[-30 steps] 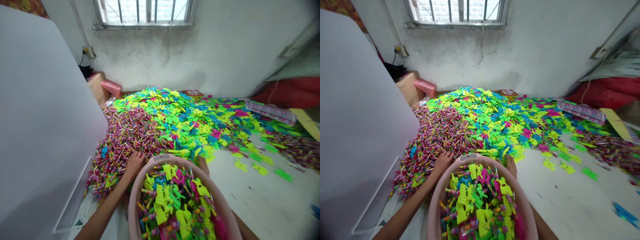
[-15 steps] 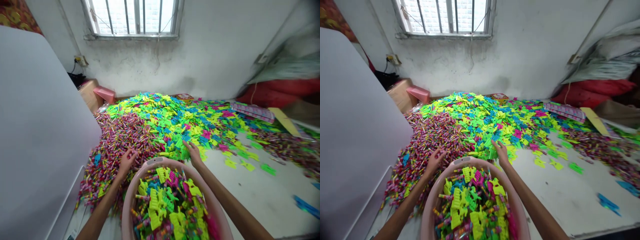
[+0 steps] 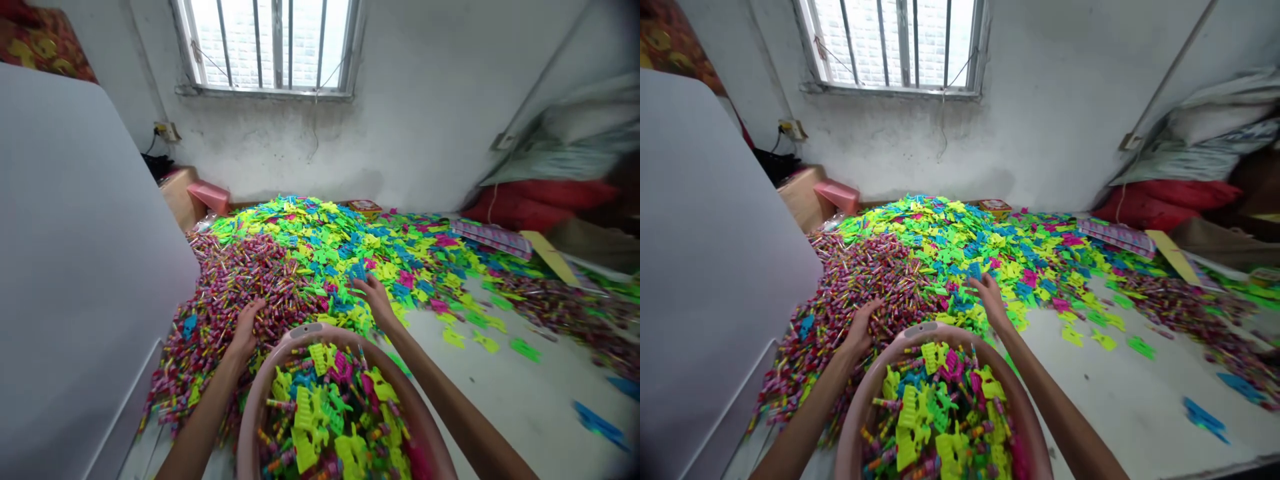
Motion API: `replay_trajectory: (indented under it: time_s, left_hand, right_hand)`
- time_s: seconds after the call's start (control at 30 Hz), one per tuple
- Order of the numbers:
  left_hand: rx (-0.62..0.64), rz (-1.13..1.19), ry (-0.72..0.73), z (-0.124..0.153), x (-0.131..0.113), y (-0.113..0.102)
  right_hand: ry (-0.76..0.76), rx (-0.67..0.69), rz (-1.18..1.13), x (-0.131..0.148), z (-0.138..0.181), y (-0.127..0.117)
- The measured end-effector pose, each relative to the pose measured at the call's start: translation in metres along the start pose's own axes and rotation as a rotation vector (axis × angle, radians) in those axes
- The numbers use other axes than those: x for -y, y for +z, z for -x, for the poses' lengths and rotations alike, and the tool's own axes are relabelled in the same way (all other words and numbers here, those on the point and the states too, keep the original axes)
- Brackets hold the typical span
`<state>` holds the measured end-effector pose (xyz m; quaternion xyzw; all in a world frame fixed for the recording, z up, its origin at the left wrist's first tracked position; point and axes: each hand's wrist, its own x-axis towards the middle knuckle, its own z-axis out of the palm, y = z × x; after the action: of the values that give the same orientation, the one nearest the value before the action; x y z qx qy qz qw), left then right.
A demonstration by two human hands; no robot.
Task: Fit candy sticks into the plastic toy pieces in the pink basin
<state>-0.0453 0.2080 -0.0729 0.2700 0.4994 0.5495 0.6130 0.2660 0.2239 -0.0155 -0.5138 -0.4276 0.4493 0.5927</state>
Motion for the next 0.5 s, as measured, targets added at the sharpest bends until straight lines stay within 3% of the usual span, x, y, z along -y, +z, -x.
replay_trajectory:
  time_s: [0.2, 0.33, 0.5]
  left_hand:
    - [0.109, -0.16, 0.147, 0.023, -0.016, 0.012]
    - [0.163, -0.249, 0.277, 0.051, -0.026, 0.036]
    - [0.01, -0.358, 0.465, 0.092, -0.011, 0.079]
  right_hand:
    - [0.04, 0.157, -0.134, 0.026, 0.033, 0.023]
    - [0.102, 0.259, -0.129, 0.032, 0.06, 0.044]
    - [0.068, 0.35, 0.024, 0.015, 0.103, 0.082]
